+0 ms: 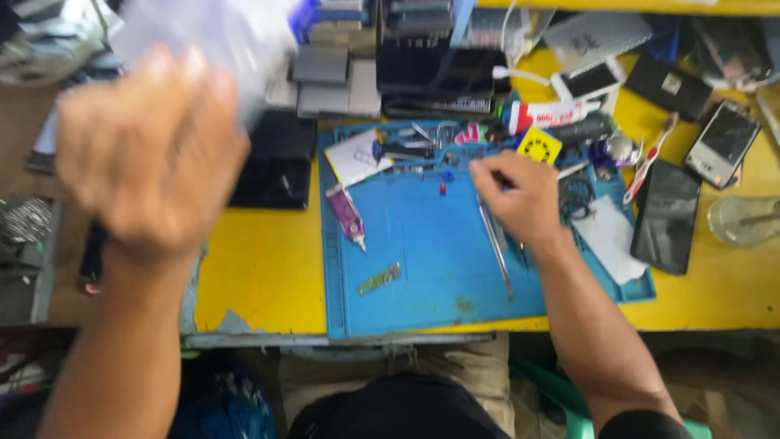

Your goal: Repairing a mobile phone circuit board by soldering components and using a screwdriver

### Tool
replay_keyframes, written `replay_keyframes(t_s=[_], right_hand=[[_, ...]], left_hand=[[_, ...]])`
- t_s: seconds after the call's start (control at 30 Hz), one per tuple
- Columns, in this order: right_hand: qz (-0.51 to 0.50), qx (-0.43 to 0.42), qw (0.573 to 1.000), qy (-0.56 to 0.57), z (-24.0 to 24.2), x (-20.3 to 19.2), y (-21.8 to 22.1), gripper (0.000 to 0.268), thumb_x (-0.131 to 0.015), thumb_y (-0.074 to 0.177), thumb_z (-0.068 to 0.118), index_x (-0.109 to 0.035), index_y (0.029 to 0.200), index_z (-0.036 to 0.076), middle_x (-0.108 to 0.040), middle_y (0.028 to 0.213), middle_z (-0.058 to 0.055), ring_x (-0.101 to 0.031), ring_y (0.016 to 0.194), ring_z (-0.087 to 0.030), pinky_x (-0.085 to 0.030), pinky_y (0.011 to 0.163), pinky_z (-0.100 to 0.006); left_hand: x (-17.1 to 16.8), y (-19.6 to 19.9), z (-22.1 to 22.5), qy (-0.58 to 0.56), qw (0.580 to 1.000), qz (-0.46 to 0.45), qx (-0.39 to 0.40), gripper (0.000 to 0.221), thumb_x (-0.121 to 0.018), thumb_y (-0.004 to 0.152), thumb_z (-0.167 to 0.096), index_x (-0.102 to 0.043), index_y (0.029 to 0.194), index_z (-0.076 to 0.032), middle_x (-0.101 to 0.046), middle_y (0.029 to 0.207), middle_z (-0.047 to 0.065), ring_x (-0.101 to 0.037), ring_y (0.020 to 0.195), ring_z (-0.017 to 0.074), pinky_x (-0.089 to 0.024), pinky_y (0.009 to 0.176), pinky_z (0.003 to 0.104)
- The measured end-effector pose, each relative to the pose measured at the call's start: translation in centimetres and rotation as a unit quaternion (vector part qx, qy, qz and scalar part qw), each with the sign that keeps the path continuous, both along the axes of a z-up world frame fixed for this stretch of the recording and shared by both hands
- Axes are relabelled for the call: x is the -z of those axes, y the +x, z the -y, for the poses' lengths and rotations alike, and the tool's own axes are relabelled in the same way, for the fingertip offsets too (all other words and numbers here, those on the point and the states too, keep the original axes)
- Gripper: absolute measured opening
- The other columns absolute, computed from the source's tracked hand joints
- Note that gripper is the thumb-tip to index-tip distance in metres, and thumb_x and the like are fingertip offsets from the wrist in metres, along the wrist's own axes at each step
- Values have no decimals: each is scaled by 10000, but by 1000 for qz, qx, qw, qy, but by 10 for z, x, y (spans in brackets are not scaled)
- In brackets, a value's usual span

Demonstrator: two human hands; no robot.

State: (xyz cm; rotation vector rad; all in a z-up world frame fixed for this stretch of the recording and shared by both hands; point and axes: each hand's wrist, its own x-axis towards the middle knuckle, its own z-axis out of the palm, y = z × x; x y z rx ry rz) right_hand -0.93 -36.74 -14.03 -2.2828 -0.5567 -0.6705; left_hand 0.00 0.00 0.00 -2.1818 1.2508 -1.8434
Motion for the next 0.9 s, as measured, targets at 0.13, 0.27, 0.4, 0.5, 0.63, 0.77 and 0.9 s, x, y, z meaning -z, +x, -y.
replay_keyframes(t_s=[0.13,0.27,0.4,0.5,0.63,0.77,0.9], right_hand=[[-81,36,992,90,-14,-30,-51,182,-708,1041,109,-744,876,41,-715,814,-38,-628,748,-120,-473,696,-278],[-385,-138,901,147,-21,-37,-123,540,-550,950,586,-750,813,103,-726,658,-12,-624,498,-98,-450,475,-229],[-523,-144,679,494,-24,33,-196,693,-608,987,500,-626,655,-108,-580,511,-196,-495,358,-216,-361,325,-271],[-523,-37,657,542,-29,61,-228,635,-546,1021,405,-582,596,-66,-528,473,-178,-475,351,-217,-399,411,-308],[-514,52,655,551,-33,74,-238,644,-538,1031,344,-566,536,-67,-515,431,-189,-433,308,-218,-381,381,-308],[-508,92,750,413,-34,71,-239,550,-530,1027,366,-659,658,-22,-602,444,-131,-534,328,-174,-409,362,-259],[-518,78,771,363,-32,46,-227,398,-658,974,299,-717,733,-12,-623,440,-62,-571,368,-115,-463,457,-222]], left_hand=[[71,-91,9,-4,989,-141,32,208,-806,1035,3,-732,1229,-14,-753,1175,238,-733,1078,383,-552,770,504],[103,-140,43,-49,960,-257,103,146,-646,1017,-155,-753,1116,-157,-768,1095,67,-759,978,241,-465,771,335],[143,-172,71,-113,901,-385,166,200,-606,1047,-184,-754,1182,-182,-746,1178,56,-757,1046,212,-555,807,340],[167,-175,81,-89,888,-405,199,145,-686,1029,-193,-754,1155,-168,-757,1142,71,-754,1050,241,-561,848,366],[178,-165,83,2,873,-444,202,178,-599,1077,-212,-723,1197,-169,-721,1233,90,-667,1176,266,-481,988,439],[182,-162,89,9,844,-524,113,518,-639,994,-592,-617,1369,-235,-567,1440,146,-573,1324,384,-443,1053,547],[178,-159,95,28,842,-535,72,627,-779,841,-481,-598,1391,-241,-577,1452,159,-599,1297,370,-466,1012,513]])
